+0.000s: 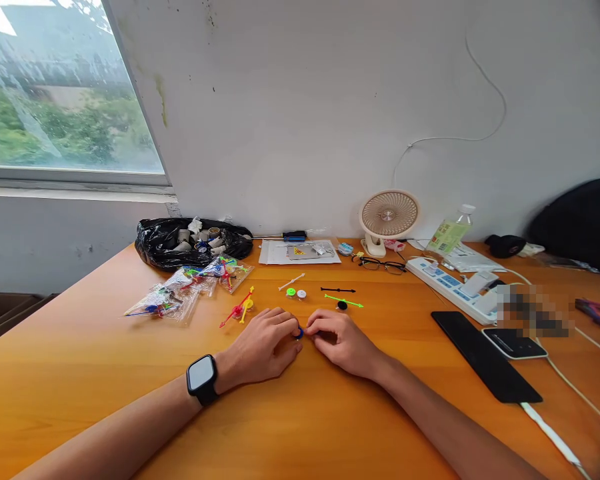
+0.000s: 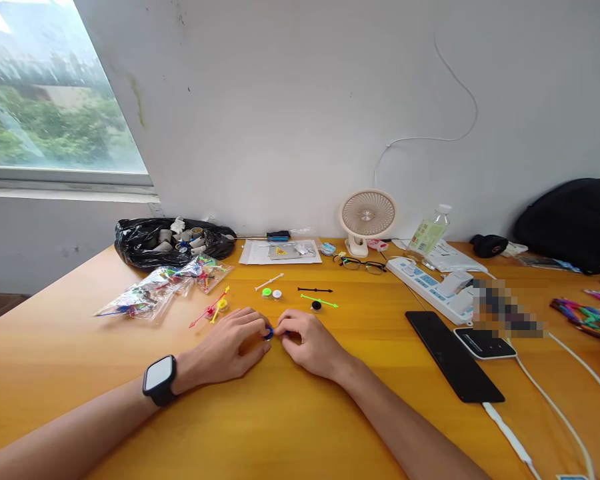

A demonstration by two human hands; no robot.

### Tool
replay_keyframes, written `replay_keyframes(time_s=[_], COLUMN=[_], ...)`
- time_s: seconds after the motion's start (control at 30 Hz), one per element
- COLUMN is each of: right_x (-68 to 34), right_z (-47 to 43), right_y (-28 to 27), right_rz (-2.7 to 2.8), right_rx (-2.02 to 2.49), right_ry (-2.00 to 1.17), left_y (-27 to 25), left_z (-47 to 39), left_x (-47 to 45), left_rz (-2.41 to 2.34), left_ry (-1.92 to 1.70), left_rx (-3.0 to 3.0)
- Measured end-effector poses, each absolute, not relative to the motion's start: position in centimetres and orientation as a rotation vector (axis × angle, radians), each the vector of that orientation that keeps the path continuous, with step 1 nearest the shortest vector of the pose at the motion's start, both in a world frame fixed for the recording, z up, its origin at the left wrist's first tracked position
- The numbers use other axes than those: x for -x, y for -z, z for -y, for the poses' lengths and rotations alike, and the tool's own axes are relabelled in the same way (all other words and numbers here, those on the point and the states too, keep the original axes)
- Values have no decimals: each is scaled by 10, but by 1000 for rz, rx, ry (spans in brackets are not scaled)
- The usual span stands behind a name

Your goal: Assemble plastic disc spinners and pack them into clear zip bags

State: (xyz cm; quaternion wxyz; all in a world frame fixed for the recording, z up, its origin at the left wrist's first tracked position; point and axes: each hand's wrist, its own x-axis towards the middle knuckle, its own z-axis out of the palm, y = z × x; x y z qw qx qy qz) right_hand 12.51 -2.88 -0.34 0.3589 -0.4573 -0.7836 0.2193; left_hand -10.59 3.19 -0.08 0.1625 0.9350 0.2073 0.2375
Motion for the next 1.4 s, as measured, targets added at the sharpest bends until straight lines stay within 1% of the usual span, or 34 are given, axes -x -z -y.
replay_keyframes(time_s=[0.23, 0.37, 0.43, 0.53, 0.63, 0.73, 0.87, 0.97, 1.07, 1.2, 1.33, 1.4], right_x=[-126, -123, -123, -132, -147, -163, -176, -178, -177, -175, -172, -170], right_z=[33, 36, 35, 30, 23, 18, 14, 14, 15, 15, 16, 16], right_y=[-5, -8, -9, -9, -10, -11, -11, -8, -5, -3, -3, -3], right_rz=[1601, 1514, 1417, 1317, 1339, 1450, 1635, 1714, 1763, 1803, 1820, 1819], right_rx=[1631, 1551, 1502, 1509, 1536, 1603, 1826, 1938, 1950, 1966, 1962, 1951], right_ry=[-489, -759, -806, -705, -603, -440, -152, -18, 22, 20, -52, -87], left_y=[-4, -7, -8, -10, -10, -9, -6, -3, -1, 3, 9, 11], left_z=[-30, -29, -30, -31, -32, -33, -36, -40, -47, -59, -71, -75], left_x=[109, 114, 116, 119, 120, 119, 118, 117, 118, 125, 135, 138], left_rz=[-608, -654, -684, -723, -733, -744, -762, -797, -937, -1283, -1556, -1590], left_ry=[-802, -860, -911, -973, -952, -925, -944, -986, -1020, -981, -856, -749], left_rx=[-2603, -2562, -2539, -2516, -2506, -2482, -2464, -2500, -2607, -2781, -2839, -2812])
